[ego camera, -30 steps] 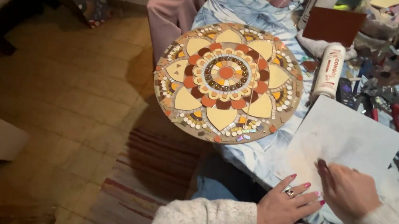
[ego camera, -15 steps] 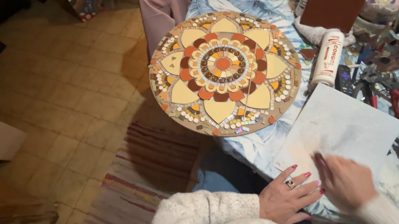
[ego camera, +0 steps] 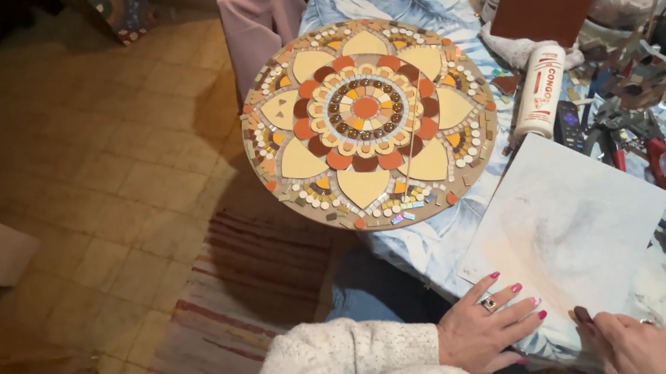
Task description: Sanding a decorative tile piece to fit into a large circular mosaic.
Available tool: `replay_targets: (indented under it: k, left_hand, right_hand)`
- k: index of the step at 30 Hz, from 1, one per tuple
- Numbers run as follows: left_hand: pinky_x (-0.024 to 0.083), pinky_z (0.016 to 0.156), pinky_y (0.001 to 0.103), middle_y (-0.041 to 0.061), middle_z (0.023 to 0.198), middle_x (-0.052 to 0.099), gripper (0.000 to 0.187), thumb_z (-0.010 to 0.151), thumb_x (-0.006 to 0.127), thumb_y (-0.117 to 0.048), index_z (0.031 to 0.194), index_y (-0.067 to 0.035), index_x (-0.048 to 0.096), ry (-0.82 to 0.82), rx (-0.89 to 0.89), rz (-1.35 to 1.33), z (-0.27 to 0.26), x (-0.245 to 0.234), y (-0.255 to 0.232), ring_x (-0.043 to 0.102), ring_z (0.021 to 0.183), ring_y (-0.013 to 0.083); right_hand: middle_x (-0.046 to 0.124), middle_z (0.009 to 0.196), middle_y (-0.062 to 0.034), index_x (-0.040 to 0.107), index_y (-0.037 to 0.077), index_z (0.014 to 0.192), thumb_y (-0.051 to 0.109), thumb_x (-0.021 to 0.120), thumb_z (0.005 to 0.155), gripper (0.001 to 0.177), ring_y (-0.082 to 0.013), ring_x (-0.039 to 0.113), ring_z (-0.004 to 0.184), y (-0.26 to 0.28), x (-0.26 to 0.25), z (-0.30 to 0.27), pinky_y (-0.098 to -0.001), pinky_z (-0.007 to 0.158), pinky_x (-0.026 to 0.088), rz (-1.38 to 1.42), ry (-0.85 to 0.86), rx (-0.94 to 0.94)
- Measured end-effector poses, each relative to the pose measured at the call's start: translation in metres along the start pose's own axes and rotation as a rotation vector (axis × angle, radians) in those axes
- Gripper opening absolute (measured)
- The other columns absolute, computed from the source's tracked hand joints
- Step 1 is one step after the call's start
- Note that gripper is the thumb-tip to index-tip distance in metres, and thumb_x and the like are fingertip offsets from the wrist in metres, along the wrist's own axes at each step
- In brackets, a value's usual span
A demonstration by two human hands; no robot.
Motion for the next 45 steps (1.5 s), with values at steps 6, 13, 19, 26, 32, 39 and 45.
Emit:
replay_targets:
  k: [6, 13, 19, 26, 32, 39, 45]
  left_hand:
    - [0.021, 0.109, 0.047, 0.01, 0.123, 0.048, 0.055, 0.072, 0.055, -0.036, 0.118, -0.007, 0.047, 0.021, 0.009, 0.032, -0.002, 0.005, -0.001, 0.043, 0.119, 0.0269]
    - [0.021, 0.109, 0.047, 0.008, 0.124, 0.048, 0.054, 0.072, 0.055, -0.037, 0.117, -0.009, 0.048, 0.042, 0.006, 0.063, 0.001, 0.01, 0.001, 0.043, 0.119, 0.0257]
    - [0.022, 0.107, 0.047, 0.008, 0.123, 0.046, 0.067, 0.066, 0.065, -0.036, 0.123, -0.009, 0.041, 0.051, 0.006, 0.016, 0.003, 0.018, 0.003, 0.043, 0.118, 0.0274]
    - [0.012, 0.103, 0.051, 0.01, 0.134, 0.034, 0.062, 0.083, 0.049, -0.047, 0.13, -0.011, 0.033, 0.231, -0.012, 0.155, 0.005, 0.027, 0.0, 0.026, 0.126, 0.0287]
    - [0.017, 0.102, 0.049, 0.009, 0.131, 0.036, 0.06, 0.077, 0.063, -0.038, 0.124, -0.007, 0.044, 0.201, -0.03, 0.133, 0.018, 0.013, -0.008, 0.031, 0.122, 0.0261]
    - [0.017, 0.102, 0.05, 0.008, 0.132, 0.034, 0.061, 0.077, 0.063, -0.039, 0.125, -0.008, 0.042, 0.209, -0.046, 0.122, 0.016, 0.019, -0.007, 0.03, 0.123, 0.026]
    - [0.017, 0.102, 0.049, 0.009, 0.131, 0.035, 0.06, 0.078, 0.064, -0.037, 0.125, -0.008, 0.042, 0.211, -0.038, 0.119, 0.014, 0.019, -0.003, 0.03, 0.123, 0.026]
  right_hand:
    - [0.057, 0.05, -0.0053, 0.047, 0.013, 0.053, 0.035, 0.042, 0.083, 0.038, -0.0198, 0.051, 0.037, 0.046, -0.079, 0.007, -0.0284, 0.035, 0.035, 0.347, -0.652, -0.106]
    - [0.058, 0.054, -0.0042, 0.051, 0.012, 0.059, 0.028, 0.047, 0.075, 0.023, -0.0235, 0.054, 0.044, 0.033, -0.087, 0.001, -0.0312, 0.041, 0.041, 0.34, -0.566, -0.23]
    - [0.062, 0.066, 0.0006, 0.055, 0.024, 0.071, 0.046, 0.051, 0.061, 0.025, -0.0235, 0.059, 0.059, -0.023, -0.027, -0.014, -0.0345, 0.053, 0.045, -0.006, -0.062, -0.285]
    - [0.048, 0.044, -0.0041, 0.057, 0.004, 0.07, 0.013, 0.043, 0.082, 0.021, -0.0155, 0.038, 0.034, -0.021, -0.096, -0.054, -0.026, 0.039, 0.033, 0.98, -0.381, -0.413]
    - [0.049, 0.045, -0.0027, 0.047, 0.002, 0.057, 0.012, 0.041, 0.086, 0.031, -0.0113, 0.036, 0.033, -0.022, -0.086, -0.055, -0.0216, 0.036, 0.03, 1.187, -0.411, -0.554]
    - [0.043, 0.041, -0.0011, 0.044, 0.005, 0.054, 0.013, 0.04, 0.087, 0.033, -0.0098, 0.032, 0.031, -0.023, -0.08, -0.051, -0.0207, 0.035, 0.027, 1.23, -0.389, -0.62]
    - [0.044, 0.042, -0.0038, 0.043, 0.002, 0.054, 0.005, 0.047, 0.083, 0.03, -0.0143, 0.036, 0.031, -0.011, -0.061, -0.045, -0.025, 0.036, 0.031, 1.017, -0.416, -0.418]
Point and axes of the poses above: each hand's wrist, its own z-axis towards the middle knuckle, its own x-axis out of the palm, y = z × x, the point moved 1 cm from there along z, towards the middle knuckle
